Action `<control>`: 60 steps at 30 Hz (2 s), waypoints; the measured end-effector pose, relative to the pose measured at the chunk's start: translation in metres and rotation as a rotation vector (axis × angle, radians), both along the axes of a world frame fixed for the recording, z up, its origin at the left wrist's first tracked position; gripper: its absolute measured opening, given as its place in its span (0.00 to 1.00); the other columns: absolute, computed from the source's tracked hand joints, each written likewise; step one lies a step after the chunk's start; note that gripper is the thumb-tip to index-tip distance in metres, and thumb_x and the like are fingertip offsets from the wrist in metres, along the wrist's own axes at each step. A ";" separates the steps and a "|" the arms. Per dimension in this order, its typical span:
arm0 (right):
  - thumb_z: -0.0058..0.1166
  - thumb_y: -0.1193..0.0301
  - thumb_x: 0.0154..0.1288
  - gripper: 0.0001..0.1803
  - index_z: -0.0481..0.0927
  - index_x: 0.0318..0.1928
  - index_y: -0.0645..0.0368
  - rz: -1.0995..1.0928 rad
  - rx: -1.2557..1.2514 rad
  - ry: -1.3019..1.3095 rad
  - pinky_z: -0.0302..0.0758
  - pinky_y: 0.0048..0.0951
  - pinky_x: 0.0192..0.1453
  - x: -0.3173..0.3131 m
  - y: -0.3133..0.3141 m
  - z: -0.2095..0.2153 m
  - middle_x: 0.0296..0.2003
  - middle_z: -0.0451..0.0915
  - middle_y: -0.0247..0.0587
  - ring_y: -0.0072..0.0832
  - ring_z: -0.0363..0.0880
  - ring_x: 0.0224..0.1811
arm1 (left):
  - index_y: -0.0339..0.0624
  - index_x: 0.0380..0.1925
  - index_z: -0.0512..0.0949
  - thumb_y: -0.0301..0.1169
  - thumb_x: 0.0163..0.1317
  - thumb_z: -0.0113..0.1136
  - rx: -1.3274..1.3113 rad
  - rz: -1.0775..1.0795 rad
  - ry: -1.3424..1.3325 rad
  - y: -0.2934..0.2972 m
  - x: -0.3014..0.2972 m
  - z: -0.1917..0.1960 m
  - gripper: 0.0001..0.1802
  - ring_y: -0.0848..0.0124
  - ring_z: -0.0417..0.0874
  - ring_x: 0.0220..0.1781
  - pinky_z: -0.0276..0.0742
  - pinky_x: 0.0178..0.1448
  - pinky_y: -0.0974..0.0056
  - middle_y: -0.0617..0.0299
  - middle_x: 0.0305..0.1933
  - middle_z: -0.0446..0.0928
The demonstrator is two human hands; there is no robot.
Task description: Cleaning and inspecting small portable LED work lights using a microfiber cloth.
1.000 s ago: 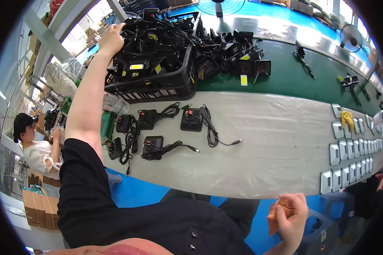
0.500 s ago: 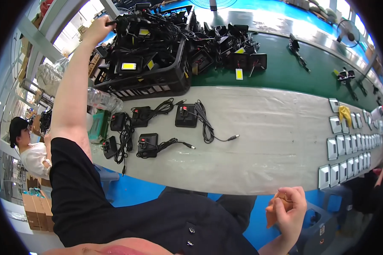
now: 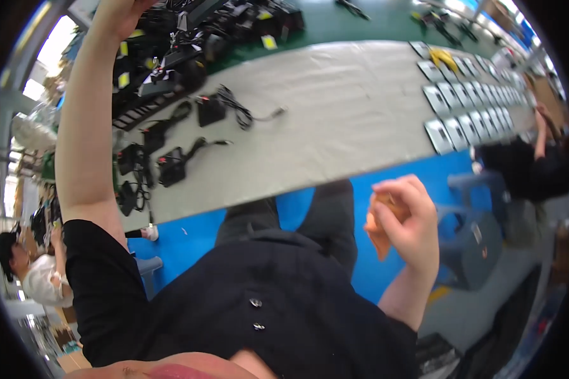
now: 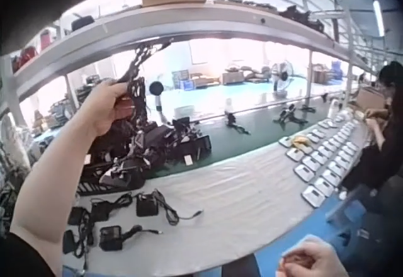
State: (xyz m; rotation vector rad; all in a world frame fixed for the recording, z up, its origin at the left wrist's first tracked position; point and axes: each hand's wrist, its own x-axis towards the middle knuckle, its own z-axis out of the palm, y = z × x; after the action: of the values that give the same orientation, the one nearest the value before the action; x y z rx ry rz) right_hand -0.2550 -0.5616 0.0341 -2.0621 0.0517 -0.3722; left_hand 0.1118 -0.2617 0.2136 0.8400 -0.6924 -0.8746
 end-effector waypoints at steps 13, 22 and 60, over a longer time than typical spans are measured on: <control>0.57 0.77 0.56 0.10 0.79 0.40 0.60 -0.171 0.146 0.205 0.73 0.20 0.31 -0.013 -0.036 -0.046 0.31 0.68 0.33 0.20 0.75 0.27 | 0.40 0.42 0.74 0.31 0.55 0.61 1.056 0.529 -0.948 -0.178 -0.054 -0.211 0.15 0.77 0.71 0.28 0.68 0.30 0.70 0.63 0.26 0.72; 0.67 0.65 0.49 0.27 0.74 0.50 0.56 -0.389 -0.188 0.165 0.77 0.30 0.35 0.046 -0.050 -0.063 0.40 0.70 0.43 0.29 0.81 0.29 | 0.43 0.63 0.62 0.29 0.50 0.63 1.427 0.629 -1.656 -0.153 -0.103 -0.209 0.38 0.56 0.64 0.67 0.59 0.70 0.59 0.50 0.68 0.61; 0.55 0.81 0.45 0.18 0.82 0.38 0.48 -0.150 -0.704 -0.250 0.77 0.36 0.36 0.137 -0.015 -0.055 0.31 0.76 0.38 0.39 0.79 0.34 | 0.42 0.56 0.64 0.40 0.47 0.72 0.432 0.197 -0.672 -0.092 -0.204 -0.214 0.38 0.69 0.73 0.53 0.65 0.60 0.63 0.58 0.49 0.74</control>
State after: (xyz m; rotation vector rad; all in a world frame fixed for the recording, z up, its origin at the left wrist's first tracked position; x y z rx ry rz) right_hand -0.1183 -0.5770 -0.0208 -2.6901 -0.0903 -0.8292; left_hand -0.0925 -0.3537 -0.0005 1.5997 -0.9933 -0.5582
